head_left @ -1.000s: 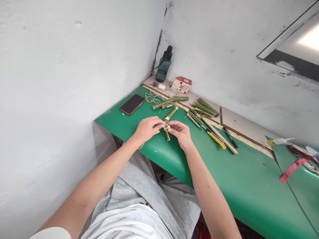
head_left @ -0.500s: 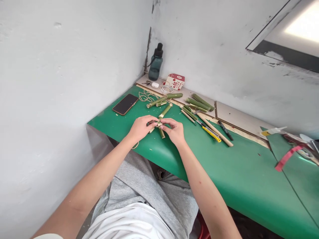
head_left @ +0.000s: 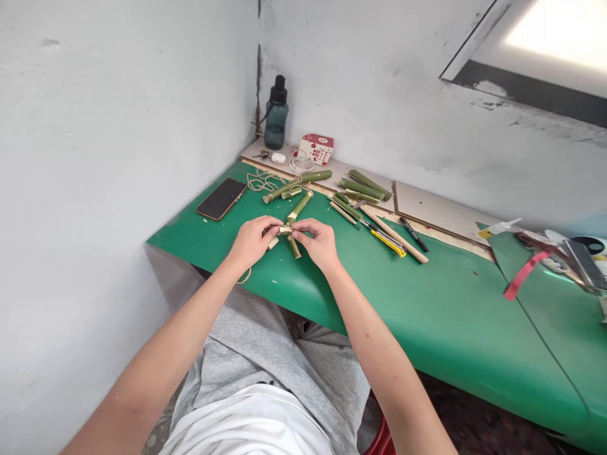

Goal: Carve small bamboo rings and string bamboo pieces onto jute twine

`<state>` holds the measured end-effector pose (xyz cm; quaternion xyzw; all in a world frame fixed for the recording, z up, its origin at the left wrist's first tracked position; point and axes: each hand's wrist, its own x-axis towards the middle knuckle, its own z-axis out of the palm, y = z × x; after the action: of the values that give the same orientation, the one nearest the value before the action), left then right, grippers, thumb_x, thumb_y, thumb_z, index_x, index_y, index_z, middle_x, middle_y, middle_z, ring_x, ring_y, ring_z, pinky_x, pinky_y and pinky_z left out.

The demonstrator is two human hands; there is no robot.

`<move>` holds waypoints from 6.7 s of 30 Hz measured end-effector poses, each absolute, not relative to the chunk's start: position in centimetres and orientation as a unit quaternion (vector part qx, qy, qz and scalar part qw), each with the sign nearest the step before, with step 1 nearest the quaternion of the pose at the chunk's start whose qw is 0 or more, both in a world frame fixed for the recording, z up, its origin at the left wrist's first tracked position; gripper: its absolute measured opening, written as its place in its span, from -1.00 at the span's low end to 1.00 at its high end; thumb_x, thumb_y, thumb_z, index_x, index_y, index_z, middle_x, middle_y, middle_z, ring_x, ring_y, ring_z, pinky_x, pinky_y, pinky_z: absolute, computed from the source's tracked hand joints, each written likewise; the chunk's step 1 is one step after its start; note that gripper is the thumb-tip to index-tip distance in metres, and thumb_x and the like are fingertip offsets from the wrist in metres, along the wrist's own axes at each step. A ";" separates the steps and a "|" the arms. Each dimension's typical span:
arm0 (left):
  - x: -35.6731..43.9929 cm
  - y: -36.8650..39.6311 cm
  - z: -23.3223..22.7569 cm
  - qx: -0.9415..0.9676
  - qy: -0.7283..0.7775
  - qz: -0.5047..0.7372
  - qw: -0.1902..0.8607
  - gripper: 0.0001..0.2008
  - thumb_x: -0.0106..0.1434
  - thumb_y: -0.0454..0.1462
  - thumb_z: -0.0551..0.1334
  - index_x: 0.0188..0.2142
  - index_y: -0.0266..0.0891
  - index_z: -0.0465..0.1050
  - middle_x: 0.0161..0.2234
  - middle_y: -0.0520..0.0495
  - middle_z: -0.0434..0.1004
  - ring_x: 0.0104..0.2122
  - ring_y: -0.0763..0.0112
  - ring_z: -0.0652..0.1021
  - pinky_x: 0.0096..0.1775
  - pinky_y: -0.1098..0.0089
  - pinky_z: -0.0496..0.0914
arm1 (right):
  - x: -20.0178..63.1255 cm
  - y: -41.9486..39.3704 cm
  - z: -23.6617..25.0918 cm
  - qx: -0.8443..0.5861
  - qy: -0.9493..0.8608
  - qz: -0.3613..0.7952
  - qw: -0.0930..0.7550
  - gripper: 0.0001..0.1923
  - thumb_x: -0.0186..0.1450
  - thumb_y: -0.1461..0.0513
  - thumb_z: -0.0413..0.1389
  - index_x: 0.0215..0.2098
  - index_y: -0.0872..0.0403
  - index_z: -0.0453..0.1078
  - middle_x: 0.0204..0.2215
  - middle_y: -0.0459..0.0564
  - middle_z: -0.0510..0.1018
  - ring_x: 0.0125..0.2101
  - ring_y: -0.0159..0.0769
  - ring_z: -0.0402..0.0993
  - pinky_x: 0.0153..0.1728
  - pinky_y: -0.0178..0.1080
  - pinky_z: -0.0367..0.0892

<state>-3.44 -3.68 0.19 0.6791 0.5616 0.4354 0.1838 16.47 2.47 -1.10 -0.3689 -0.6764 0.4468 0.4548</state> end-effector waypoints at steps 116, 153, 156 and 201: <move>-6.9 -6.7 0.3 0.638 0.651 0.386 0.142 -0.58 0.29 -0.38 0.17 0.13 -0.12 0.47 0.14 -0.10 0.57 0.06 0.22 0.63 0.15 0.19 0.50 | 23.8 6.7 0.8 -0.435 -0.276 0.224 0.827 -0.74 0.23 0.07 0.18 -0.24 -0.02 0.23 -0.27 -0.14 0.39 -0.19 -0.27 0.68 0.06 -0.07 0.56; -5.9 -7.7 0.6 0.717 0.606 0.314 0.140 -0.71 0.45 -0.16 0.27 0.12 -0.12 0.55 -0.02 -0.07 0.65 0.01 0.14 0.55 0.03 0.15 0.45 | 18.0 3.0 -1.1 -0.420 -0.841 0.182 0.290 -0.61 0.38 0.37 0.07 0.10 0.04 0.55 0.18 0.08 0.59 0.14 0.01 0.41 0.23 0.09 0.36; -5.8 -7.7 0.5 0.714 0.603 0.322 0.150 -0.69 0.43 -0.17 0.29 0.12 -0.11 0.54 0.01 -0.06 0.65 0.02 0.14 0.56 0.06 0.14 0.46 | 18.0 2.8 -0.6 -0.412 -0.852 0.168 0.276 -0.64 0.41 0.34 0.09 0.11 0.04 0.55 0.10 0.05 0.65 0.03 0.02 0.41 0.16 0.09 0.38; -6.1 -8.0 -0.2 0.726 0.569 0.348 0.166 -0.71 0.40 -0.08 0.33 0.06 -0.07 0.57 -0.01 -0.05 0.64 -0.04 0.22 0.63 0.02 0.24 0.49 | 18.5 3.9 0.5 -0.510 -0.749 0.137 0.399 -0.77 0.42 0.16 0.09 -0.25 0.02 0.59 -0.32 0.08 0.68 -0.23 -0.03 0.47 -0.14 -0.04 0.30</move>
<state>-6.07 -8.05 -0.16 0.7258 0.5695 0.3482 0.1663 18.51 3.94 0.48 -0.5101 -0.7492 0.1373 0.3995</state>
